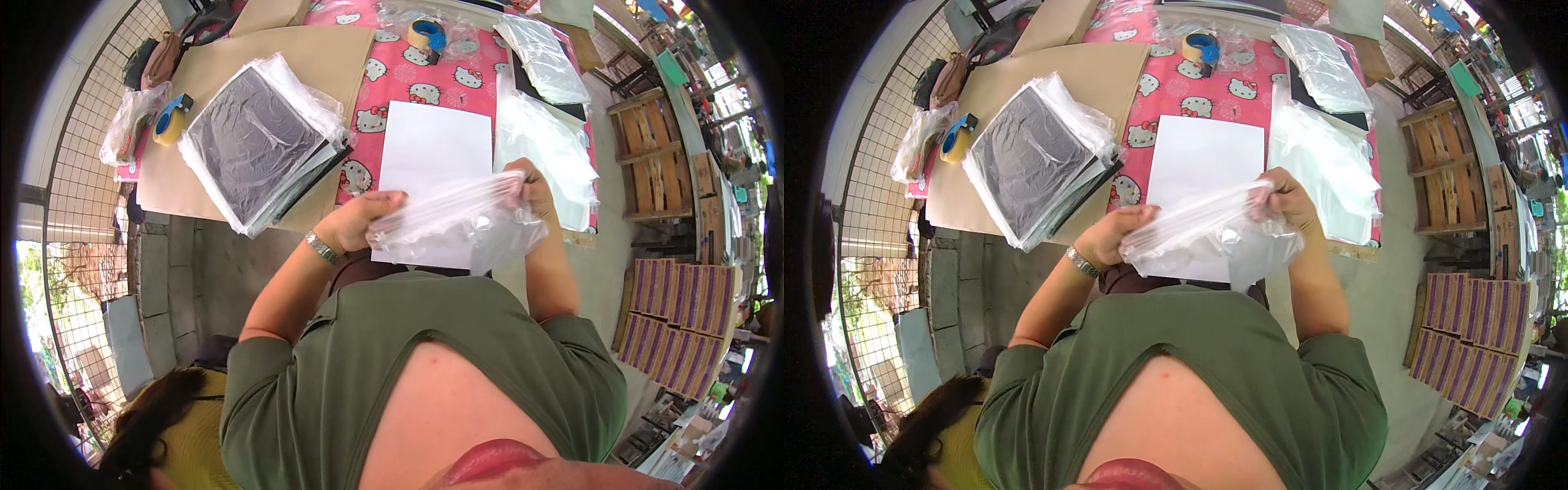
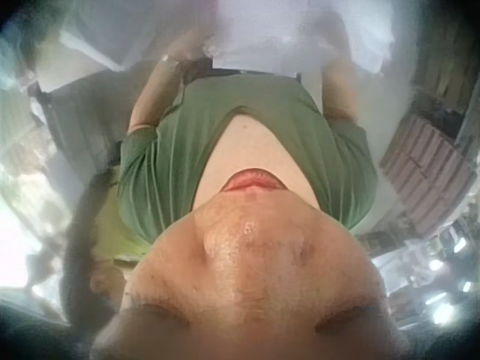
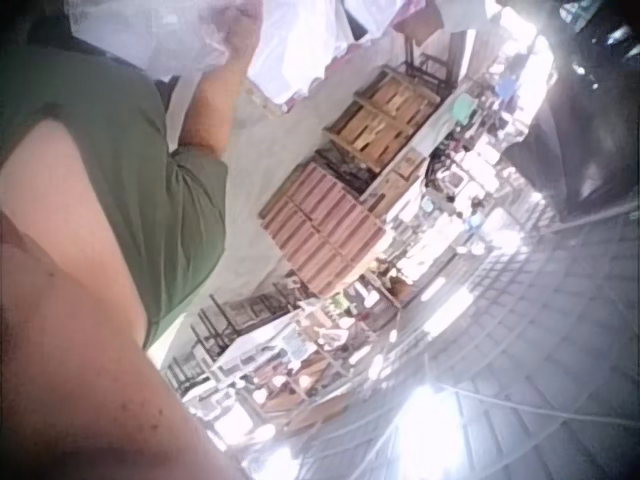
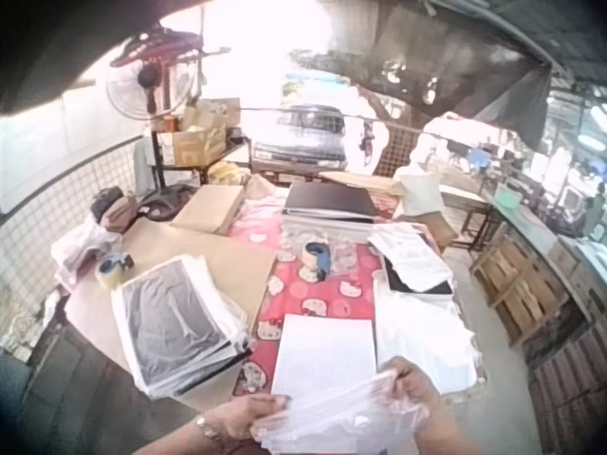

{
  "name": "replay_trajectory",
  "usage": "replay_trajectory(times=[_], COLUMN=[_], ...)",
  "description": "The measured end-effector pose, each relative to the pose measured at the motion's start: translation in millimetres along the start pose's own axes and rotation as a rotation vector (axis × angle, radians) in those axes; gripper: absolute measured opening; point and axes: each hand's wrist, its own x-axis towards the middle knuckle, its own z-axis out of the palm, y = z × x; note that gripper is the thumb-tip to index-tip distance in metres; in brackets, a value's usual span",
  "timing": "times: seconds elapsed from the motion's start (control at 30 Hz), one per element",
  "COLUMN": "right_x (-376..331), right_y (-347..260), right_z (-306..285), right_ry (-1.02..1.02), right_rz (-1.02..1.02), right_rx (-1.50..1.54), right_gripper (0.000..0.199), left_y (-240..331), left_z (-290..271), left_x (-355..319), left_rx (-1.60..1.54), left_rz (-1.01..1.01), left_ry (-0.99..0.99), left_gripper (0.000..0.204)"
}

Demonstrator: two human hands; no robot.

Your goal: The person places a black product and a white sheet into plastic bags one at a time, stacking the bagged items on a table.

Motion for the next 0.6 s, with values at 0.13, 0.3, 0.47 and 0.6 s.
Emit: replay_trajectory(times=[0.13, 0.3, 0.47, 0.6], right_x=[8, 34, 30, 24], right_y=[-12, -27, -32, -26], right_z=[-2, -12, -21, -45], right_ry=[-0.297, 0.218, 0.333, 0.398], right_rz=[0.424, -0.165, 0.438, 0.184], right_rx=[-0.662, -0.22, -0.874, -0.797], right_gripper=[0.013, 0.024, 0.016, 0.017], left_y=[43, 14, 52, 40], left_z=[59, 27, 24, 4], left_x=[5, 5, 7, -1], left_rx=[0.079, 1.157, 0.151, 0.267], left_rz=[0.223, -0.114, 0.514, 0.2], left_ry=[0.467, 0.175, 0.269, 0.321], left_gripper=[0.038, 0.038, 0.027, 0.028])
